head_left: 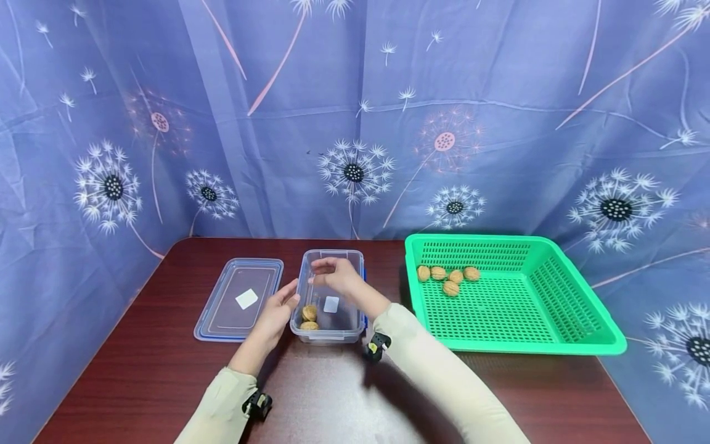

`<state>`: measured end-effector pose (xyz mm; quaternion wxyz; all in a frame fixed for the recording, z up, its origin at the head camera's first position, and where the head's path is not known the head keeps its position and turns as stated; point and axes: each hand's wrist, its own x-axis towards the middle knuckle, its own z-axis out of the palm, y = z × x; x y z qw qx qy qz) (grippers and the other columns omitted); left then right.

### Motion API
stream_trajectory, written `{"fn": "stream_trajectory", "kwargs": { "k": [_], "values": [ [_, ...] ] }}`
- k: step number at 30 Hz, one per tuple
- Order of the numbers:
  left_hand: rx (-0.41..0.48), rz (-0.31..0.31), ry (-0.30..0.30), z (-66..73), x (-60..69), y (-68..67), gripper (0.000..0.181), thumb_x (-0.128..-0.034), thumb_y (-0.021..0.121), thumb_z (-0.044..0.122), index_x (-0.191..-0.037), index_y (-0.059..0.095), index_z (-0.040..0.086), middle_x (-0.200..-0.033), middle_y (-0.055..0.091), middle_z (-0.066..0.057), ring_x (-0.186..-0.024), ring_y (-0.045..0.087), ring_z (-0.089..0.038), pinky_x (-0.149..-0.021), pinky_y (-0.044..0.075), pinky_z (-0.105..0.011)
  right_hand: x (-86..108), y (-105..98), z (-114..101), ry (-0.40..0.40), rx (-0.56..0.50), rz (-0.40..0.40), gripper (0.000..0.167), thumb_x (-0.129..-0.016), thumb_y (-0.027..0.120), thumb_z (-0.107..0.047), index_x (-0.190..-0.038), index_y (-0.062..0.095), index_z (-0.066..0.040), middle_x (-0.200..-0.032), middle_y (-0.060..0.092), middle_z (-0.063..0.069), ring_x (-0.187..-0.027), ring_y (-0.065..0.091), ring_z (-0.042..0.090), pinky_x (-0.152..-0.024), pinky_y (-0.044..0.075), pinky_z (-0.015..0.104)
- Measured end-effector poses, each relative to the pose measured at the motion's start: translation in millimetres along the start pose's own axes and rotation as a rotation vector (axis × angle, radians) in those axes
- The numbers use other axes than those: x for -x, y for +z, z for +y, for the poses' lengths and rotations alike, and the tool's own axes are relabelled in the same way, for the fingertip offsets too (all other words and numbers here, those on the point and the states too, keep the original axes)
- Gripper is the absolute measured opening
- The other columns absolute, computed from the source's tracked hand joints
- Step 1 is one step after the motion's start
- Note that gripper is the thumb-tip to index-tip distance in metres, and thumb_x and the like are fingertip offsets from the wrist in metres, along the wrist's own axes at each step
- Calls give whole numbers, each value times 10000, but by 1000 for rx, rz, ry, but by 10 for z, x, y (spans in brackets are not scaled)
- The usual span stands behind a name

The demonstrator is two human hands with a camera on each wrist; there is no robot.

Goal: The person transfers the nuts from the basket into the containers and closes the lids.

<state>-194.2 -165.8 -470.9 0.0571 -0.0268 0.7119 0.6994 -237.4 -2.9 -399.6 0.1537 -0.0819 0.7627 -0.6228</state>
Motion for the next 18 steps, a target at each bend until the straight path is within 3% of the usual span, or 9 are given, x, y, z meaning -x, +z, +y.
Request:
{"fn": "stream_trajectory", "kwargs": {
  "k": [11,18],
  "values": [
    [4,14,6,-30,-11,1,478,-1004,401,4,-1463,293,-71,-1504,286,-284,-1401,260,-378,-1170,185,-464,-109,-309,-323,-54,-5,12,378,-854,709,-53,-1220,623,-12,-1186,656,157,-1066,630,240,-948,506,363],
    [4,14,11,-38,-10,-7,477,-1005,401,8,-1463,294,-72,-1500,283,-294,-1399,258,-385,-1170,184,-468,-133,-570,-435,-60,14,51,379,-878,700,-99,-1244,614,-46,-1205,650,132,-1097,613,237,-913,500,318]
  ]
}}
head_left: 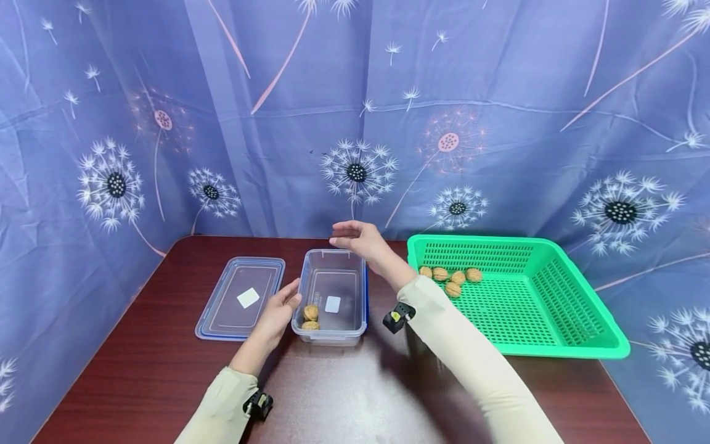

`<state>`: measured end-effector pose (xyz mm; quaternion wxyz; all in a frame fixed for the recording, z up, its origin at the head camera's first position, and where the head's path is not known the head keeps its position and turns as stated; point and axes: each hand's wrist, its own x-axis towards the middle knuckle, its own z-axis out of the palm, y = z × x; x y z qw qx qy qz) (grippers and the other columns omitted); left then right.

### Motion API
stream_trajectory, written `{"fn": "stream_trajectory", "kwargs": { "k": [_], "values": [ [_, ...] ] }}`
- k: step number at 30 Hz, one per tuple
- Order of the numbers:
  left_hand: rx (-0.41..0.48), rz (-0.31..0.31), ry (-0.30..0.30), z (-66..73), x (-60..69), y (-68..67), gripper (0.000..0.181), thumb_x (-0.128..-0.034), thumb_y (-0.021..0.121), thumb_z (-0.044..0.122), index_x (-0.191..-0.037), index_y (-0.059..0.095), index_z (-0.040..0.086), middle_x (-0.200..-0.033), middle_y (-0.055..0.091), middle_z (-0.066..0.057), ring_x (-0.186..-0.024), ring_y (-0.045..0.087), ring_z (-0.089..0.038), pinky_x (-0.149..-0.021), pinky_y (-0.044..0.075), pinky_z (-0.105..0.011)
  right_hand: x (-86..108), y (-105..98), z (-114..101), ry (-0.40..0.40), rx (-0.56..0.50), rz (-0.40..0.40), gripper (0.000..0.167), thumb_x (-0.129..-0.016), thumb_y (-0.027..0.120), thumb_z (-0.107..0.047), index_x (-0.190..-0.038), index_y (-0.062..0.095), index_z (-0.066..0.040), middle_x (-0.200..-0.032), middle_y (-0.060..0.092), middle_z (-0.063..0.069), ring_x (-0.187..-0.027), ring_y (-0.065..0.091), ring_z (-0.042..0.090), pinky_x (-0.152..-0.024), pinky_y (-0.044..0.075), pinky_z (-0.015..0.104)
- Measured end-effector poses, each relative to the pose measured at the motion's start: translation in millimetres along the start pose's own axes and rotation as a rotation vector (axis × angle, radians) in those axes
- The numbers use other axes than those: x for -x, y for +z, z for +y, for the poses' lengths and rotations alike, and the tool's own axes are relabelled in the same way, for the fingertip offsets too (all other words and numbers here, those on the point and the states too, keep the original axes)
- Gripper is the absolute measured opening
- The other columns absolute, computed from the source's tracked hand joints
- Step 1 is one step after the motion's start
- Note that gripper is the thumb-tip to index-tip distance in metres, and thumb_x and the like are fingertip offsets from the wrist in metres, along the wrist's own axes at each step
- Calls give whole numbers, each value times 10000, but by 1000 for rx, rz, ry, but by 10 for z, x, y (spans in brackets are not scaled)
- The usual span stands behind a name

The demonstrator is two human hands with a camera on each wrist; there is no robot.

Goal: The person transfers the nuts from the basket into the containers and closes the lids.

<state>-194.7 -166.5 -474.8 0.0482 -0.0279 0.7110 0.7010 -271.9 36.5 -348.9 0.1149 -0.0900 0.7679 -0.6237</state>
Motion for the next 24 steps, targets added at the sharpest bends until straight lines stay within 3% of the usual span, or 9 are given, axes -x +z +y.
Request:
{"fn": "stream_trajectory", "kwargs": {
  "k": [7,24],
  "values": [
    [-4,2,3,-1,3,-9,477,-1005,400,10,-1463,294,-73,-1497,287,-298,-1396,263,-389,-1168,188,-471,-17,-309,-34,-60,-20,35,404,-882,686,-76,-1266,588,3,-1245,616,191,-1114,604,269,-986,468,344],
    [2,4,3,-5,-1,-3,474,-1003,398,0,-1459,297,-78,-1495,288,-301,-1395,265,-387,-1166,195,-474,17,-993,44,-68,-55,88,474,-915,664,-156,-1353,527,-37,-1340,555,174,-1191,549,280,-1100,361,386]
  ]
}}
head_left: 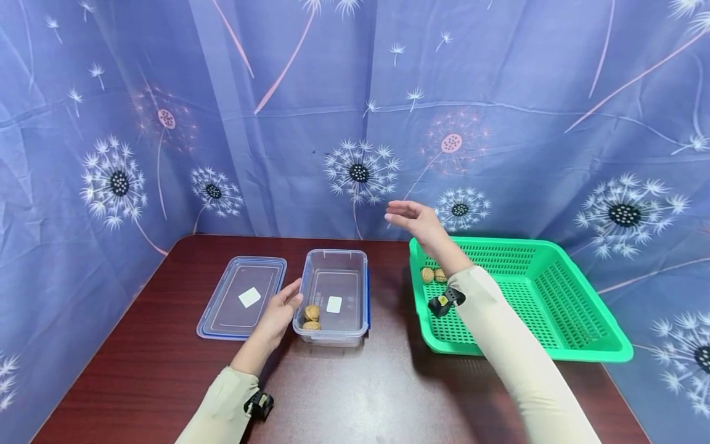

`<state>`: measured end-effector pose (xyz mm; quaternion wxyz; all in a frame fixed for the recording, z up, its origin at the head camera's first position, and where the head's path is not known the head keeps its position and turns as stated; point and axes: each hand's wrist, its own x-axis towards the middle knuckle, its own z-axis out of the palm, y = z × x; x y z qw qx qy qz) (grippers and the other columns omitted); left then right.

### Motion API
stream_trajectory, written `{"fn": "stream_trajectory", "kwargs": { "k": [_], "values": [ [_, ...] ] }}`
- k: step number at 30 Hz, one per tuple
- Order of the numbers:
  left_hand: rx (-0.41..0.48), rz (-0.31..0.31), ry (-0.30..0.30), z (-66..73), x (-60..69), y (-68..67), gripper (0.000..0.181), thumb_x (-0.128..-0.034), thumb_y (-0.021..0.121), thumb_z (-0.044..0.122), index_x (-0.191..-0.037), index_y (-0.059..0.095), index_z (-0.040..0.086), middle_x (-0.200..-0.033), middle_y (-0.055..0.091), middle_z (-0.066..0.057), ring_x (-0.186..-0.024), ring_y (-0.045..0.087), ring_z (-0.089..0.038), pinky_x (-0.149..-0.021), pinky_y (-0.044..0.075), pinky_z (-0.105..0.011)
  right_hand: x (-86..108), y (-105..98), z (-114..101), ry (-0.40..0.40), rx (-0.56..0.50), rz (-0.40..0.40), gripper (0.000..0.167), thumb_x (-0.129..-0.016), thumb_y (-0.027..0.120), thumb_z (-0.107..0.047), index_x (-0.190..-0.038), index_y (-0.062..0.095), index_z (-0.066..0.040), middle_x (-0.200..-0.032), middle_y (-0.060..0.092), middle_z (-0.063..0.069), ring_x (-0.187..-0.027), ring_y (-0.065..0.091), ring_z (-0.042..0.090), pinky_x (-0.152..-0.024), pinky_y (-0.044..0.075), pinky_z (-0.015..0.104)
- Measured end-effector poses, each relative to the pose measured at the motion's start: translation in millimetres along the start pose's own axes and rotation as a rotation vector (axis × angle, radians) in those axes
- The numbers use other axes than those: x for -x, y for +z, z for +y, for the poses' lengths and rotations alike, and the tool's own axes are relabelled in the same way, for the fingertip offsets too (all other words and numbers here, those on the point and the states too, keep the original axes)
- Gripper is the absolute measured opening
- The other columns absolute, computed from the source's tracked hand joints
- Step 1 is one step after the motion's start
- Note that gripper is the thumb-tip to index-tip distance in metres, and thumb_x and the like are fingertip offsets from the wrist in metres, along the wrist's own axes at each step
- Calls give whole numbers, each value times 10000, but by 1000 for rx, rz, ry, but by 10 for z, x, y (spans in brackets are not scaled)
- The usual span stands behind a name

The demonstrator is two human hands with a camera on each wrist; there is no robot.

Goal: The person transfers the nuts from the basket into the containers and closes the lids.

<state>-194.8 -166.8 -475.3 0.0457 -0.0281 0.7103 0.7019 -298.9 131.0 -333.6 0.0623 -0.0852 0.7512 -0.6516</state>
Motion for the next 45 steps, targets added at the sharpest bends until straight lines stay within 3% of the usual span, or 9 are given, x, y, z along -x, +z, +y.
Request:
{"fn": "stream_trajectory", "kwargs": {
  "k": [7,16,20,25,30,32,36,41,45],
  "values": [
    [0,-6,7,0,4,5,475,-1003,396,1,-1461,295,-76,-1498,285,-297,-1400,257,-386,-1167,190,-473,25,-318,98,-10,-62,14,516,-921,661,-169,-1385,485,-30,-1342,545,164,-1177,562,206,-1057,417,321],
    [5,4,6,2,9,23,475,-1001,403,1,-1458,300,-77,-1497,289,-297,-1402,255,-381,-1167,200,-467,93,-689,285,-41,-187,40,480,-926,642,-114,-1364,482,-2,-1107,637,-47,-1038,604,77,-900,501,183],
    [2,5,2,2,10,23,475,-1002,404,5,-1458,300,-77,-1497,286,-299,-1404,250,-380,-1167,197,-468,117,-845,386,-8,-157,82,474,-920,660,-168,-1357,510,-63,-1160,616,-53,-1116,567,102,-937,483,199],
    [1,3,7,6,5,18,476,-1002,405,6,-1459,299,-76,-1501,276,-300,-1408,240,-375,-1171,184,-467,140,-1031,492,28,-117,101,526,-922,659,-220,-1391,478,-68,-1324,541,41,-1204,509,131,-1096,366,337],
    [0,13,-3,11,3,23,474,-1001,411,8,-1458,309,-69,-1501,284,-293,-1407,247,-369,-1171,188,-461,196,-1226,582,66,-149,77,545,-916,665,-215,-1404,466,-77,-1421,460,98,-1264,468,157,-1153,269,419],
    [-2,18,-6,10,4,25,474,-1001,412,7,-1458,312,-67,-1500,288,-291,-1405,252,-368,-1170,192,-460,219,-1300,631,76,-176,65,519,-914,668,-196,-1390,489,-94,-1355,521,45,-1246,488,140,-1158,242,444],
    [-8,22,-11,10,6,21,473,-1003,411,17,-1461,314,-58,-1504,289,-281,-1406,252,-362,-1171,193,-455,262,-1425,735,96,-221,40,475,-922,657,-174,-1367,509,-97,-1208,600,-64,-1154,551,85,-1140,296,386],
    [-7,23,-6,9,3,10,470,-1008,408,25,-1461,312,-61,-1498,289,-293,-1403,253,-369,-1168,196,-463,306,-1561,856,113,-256,-30,496,-950,610,-136,-1406,436,-53,-1185,626,-48,-1219,525,151,-1057,401,257],
    [-1,24,-11,1,5,8,471,-1008,412,26,-1462,315,-54,-1497,298,-287,-1402,262,-361,-1169,198,-457,340,-1657,942,141,-268,-73,434,-967,577,-113,-1382,456,-74,-1260,591,6,-1245,511,166,-1135,297,343]
  ]
}}
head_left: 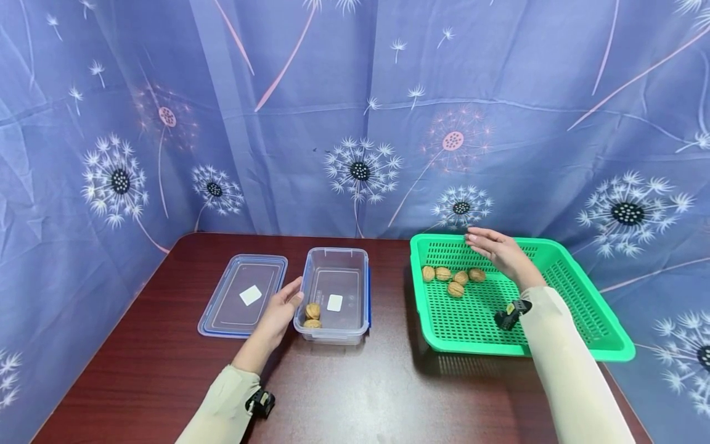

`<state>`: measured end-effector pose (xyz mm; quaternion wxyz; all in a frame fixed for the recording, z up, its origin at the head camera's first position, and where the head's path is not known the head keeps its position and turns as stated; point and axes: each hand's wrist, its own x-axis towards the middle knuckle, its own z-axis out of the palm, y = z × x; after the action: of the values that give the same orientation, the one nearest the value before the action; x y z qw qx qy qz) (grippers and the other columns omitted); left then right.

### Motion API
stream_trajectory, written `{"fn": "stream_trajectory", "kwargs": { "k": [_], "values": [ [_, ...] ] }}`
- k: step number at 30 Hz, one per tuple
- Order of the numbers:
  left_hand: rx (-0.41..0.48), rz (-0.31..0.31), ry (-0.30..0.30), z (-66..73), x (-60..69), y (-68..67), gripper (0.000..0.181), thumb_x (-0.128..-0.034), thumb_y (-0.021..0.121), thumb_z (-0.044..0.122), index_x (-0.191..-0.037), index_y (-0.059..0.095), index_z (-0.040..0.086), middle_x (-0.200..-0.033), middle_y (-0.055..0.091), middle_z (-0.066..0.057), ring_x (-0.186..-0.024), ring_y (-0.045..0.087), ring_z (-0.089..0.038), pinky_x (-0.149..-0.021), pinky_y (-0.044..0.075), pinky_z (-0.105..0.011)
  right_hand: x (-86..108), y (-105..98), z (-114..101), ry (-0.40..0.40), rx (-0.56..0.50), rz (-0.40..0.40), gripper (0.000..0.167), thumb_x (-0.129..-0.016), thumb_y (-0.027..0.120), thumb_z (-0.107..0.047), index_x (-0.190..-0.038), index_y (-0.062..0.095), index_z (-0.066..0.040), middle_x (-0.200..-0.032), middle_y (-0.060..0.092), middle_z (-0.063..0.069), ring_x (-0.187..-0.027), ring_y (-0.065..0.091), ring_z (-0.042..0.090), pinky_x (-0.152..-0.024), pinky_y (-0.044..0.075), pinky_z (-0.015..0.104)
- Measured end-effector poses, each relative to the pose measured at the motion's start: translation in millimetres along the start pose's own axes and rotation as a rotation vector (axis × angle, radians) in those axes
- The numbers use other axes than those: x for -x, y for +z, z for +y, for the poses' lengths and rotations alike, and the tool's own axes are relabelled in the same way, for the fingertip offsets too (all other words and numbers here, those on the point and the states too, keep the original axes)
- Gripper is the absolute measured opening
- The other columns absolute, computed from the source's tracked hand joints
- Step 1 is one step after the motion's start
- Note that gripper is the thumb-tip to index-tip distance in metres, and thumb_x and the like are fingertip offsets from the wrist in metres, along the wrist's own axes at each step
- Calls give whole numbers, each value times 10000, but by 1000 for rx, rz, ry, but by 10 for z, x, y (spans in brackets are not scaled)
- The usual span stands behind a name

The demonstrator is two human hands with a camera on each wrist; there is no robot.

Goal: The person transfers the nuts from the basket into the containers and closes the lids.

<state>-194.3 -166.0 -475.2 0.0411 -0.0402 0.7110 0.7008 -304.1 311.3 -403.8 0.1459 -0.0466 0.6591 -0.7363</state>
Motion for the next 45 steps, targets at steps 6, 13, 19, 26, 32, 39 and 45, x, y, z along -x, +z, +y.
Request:
{"fn": "stream_trajectory", "kwargs": {
  "k": [6,13,19,26,32,39,45],
  "values": [
    [-5,-12,10,7,2,0,472,-1003,410,11,-1461,313,-60,-1497,303,-282,-1398,267,-374,-1169,193,-466,53,-171,110,53,72,-53,575,-984,543,-106,-1462,274,69,-1362,532,80,-1209,545,134,-1141,223,416],
    [1,-11,2,26,19,-4,471,-1004,411,13,-1460,315,-61,-1497,299,-285,-1401,259,-374,-1169,187,-466,113,-339,251,126,359,-105,587,-999,530,-218,-1473,291,35,-1506,333,178,-1262,468,109,-1145,275,424],
    [4,-15,-1,16,32,-6,472,-1003,410,7,-1458,311,-68,-1497,291,-293,-1403,250,-377,-1169,187,-470,135,-426,341,180,417,-120,599,-998,528,-184,-1489,258,26,-1534,242,242,-1278,439,141,-1153,249,473],
    [11,-19,7,-1,22,-11,474,-1003,409,8,-1458,306,-71,-1498,286,-297,-1402,253,-381,-1169,189,-470,119,-455,390,222,453,-148,574,-998,496,-100,-1488,236,49,-1528,231,273,-1395,246,397,-1149,232,512],
    [8,-22,13,17,23,-4,474,-1005,406,13,-1461,305,-67,-1497,290,-295,-1398,263,-382,-1168,189,-469,123,-440,415,279,478,-184,577,-979,491,-45,-1478,227,73,-1535,190,290,-1402,192,441,-1145,226,527],
    [17,-27,14,27,34,2,475,-1006,399,10,-1462,296,-71,-1495,291,-296,-1393,271,-389,-1167,192,-469,125,-450,447,289,484,-184,570,-972,522,-47,-1458,262,98,-1528,201,294,-1390,225,433,-1136,257,523],
    [13,-31,13,40,41,0,479,-1012,397,25,-1470,287,-61,-1505,278,-288,-1400,254,-386,-1170,176,-471,105,-482,483,305,515,-164,580,-984,544,-135,-1454,289,89,-1517,229,298,-1347,345,379,-1119,321,469]
  ]
}}
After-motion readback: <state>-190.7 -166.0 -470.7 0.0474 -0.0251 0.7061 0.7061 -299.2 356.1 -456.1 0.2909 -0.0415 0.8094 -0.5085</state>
